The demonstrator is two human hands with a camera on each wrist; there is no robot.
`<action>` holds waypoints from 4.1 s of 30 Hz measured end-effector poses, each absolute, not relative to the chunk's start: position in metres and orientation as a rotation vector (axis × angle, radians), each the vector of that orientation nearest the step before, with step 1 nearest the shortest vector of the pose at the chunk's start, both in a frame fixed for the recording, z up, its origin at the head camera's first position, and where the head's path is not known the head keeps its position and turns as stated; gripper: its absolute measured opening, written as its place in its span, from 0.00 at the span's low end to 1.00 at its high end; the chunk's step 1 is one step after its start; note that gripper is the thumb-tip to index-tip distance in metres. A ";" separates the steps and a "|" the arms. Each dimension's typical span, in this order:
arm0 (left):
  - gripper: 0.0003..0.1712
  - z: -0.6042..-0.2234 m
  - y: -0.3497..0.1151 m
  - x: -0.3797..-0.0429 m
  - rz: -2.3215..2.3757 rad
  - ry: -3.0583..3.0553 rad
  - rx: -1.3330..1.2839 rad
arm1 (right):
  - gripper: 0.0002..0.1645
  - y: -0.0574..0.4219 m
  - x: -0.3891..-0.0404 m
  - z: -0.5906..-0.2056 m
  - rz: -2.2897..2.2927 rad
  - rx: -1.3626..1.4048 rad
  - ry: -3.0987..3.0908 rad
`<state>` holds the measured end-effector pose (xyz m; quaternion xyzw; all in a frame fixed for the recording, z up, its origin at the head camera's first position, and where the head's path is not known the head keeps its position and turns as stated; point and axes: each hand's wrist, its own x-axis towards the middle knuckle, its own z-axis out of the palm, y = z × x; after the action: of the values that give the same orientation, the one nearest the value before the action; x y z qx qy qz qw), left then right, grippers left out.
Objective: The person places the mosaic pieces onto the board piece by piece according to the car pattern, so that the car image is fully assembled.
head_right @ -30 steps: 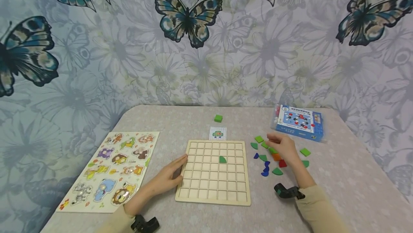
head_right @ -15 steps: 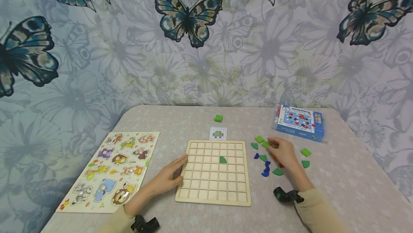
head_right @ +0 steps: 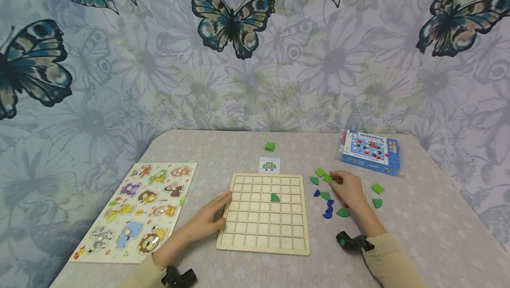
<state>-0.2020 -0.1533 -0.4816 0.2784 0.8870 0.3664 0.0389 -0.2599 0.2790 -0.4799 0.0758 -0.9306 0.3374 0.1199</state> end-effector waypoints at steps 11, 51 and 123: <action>0.39 -0.482 -0.155 -0.201 1.118 2.715 0.851 | 0.20 0.272 -0.258 -0.471 1.023 0.196 -2.697; 0.38 -0.483 -0.156 -0.203 1.132 2.718 0.905 | 0.17 0.145 -0.243 -0.449 1.354 0.801 -2.561; 0.38 -0.481 -0.156 -0.202 1.132 2.710 0.895 | 0.19 0.241 -0.266 -0.448 1.264 0.482 -2.749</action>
<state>-0.2020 -0.1562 -0.4808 0.2914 0.8820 0.3686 0.0356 -0.2658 0.2414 -0.4475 0.1571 -0.8965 0.4123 0.0389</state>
